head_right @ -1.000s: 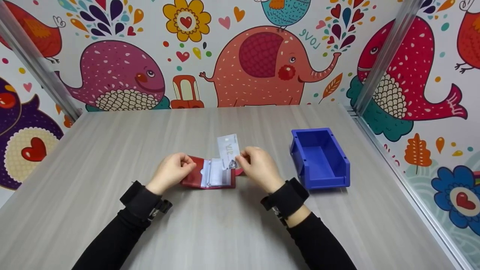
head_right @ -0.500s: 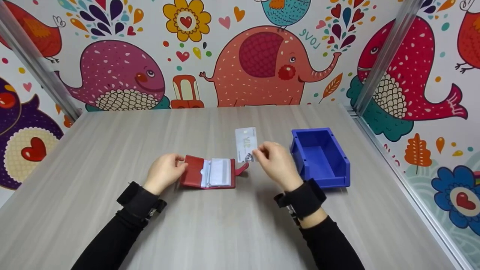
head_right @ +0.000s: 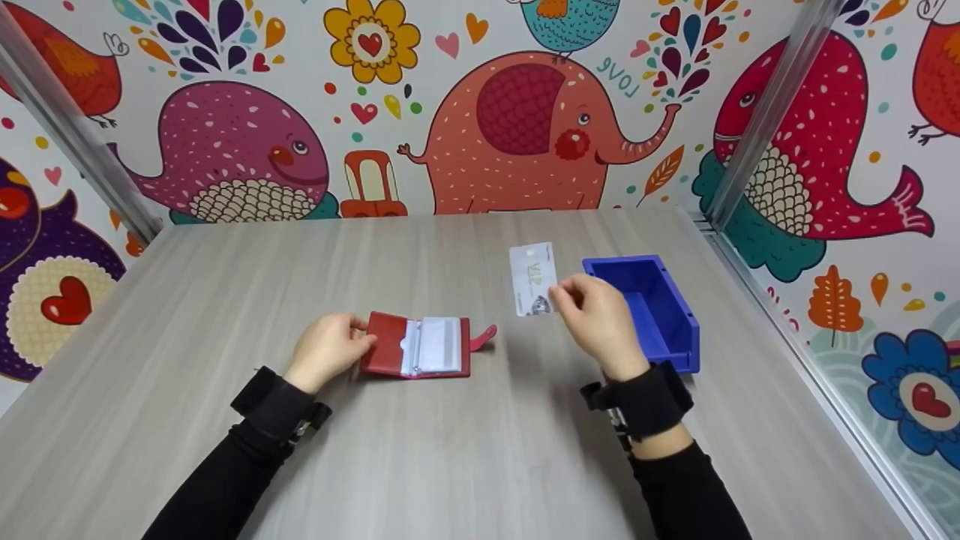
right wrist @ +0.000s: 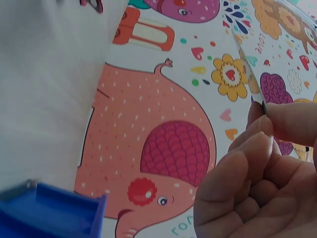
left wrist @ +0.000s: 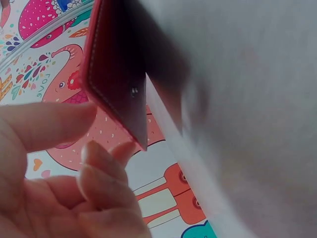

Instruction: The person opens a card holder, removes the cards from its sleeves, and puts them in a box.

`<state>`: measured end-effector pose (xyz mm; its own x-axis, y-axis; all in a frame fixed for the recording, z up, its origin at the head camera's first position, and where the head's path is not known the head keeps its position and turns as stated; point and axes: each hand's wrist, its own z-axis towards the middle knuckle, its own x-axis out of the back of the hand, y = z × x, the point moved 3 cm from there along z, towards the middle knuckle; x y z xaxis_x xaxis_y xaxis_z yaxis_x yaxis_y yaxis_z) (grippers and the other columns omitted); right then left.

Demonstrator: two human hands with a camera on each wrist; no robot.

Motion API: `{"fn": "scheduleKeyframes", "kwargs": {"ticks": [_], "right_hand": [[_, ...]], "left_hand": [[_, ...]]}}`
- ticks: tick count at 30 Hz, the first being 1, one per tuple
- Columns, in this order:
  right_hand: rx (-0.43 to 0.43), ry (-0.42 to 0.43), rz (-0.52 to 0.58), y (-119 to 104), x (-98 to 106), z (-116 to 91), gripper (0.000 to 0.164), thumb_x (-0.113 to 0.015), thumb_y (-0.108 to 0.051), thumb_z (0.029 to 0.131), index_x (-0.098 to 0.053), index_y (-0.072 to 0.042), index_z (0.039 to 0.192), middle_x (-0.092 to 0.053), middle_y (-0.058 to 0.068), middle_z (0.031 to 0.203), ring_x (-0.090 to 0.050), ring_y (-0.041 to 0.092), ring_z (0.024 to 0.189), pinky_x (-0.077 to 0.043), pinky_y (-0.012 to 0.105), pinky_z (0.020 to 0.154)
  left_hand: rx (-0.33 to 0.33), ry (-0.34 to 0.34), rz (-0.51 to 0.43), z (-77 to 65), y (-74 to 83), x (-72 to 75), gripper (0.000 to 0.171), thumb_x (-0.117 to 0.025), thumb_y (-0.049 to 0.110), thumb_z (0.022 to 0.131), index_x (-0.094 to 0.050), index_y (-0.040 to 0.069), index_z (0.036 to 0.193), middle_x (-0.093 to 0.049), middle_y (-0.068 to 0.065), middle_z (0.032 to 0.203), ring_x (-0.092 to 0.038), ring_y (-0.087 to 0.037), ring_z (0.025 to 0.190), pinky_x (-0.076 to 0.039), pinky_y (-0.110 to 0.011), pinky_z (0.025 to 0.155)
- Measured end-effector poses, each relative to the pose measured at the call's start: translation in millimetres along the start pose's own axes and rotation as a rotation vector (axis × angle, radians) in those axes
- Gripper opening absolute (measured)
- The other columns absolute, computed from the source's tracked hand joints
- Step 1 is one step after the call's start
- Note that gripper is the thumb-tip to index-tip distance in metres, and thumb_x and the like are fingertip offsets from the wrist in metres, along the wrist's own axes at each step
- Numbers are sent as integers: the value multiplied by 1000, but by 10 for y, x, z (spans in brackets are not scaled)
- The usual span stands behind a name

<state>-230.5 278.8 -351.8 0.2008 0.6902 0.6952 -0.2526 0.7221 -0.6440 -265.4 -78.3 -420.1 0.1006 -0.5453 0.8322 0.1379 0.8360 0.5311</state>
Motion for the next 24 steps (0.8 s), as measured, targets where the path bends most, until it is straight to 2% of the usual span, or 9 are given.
{"fn": "scheduleKeyframes", "kwargs": {"ticks": [5,11,18,24], "right_hand": [[-36,8,-17,76,123,-24,30,-57,-29,102,-66,0,100,-60,11,90,-50,21,76,-36,23,60],[-74,41,-22,193,243,-39,33,-55,-30,102,-65,1,100,-58,11,88,-49,17,71,-36,22,55],[-82,86,-8,311,362,-47,32,-55,-25,102,-64,5,98,-55,11,86,-46,15,74,-35,20,60],[-138,69,-10,415,447,-66,37,-52,-29,103,-63,6,101,-54,12,88,-46,16,75,-36,21,59]], "left_hand": [[-4,-27,5,-18,-12,-3,17,-72,18,85,-66,9,72,-57,1,58,-57,-20,60,-43,-34,55],[-16,-38,23,-24,-33,-20,20,-73,17,84,-64,11,66,-56,1,58,-54,-19,59,-39,-32,53],[-4,-65,60,-2,-59,-40,32,-74,17,83,-52,14,60,-49,3,58,-48,-17,59,-34,-30,52],[7,-104,95,3,-71,-41,35,-75,17,82,-49,15,59,-50,2,60,-48,-17,61,-36,-31,54]]}}
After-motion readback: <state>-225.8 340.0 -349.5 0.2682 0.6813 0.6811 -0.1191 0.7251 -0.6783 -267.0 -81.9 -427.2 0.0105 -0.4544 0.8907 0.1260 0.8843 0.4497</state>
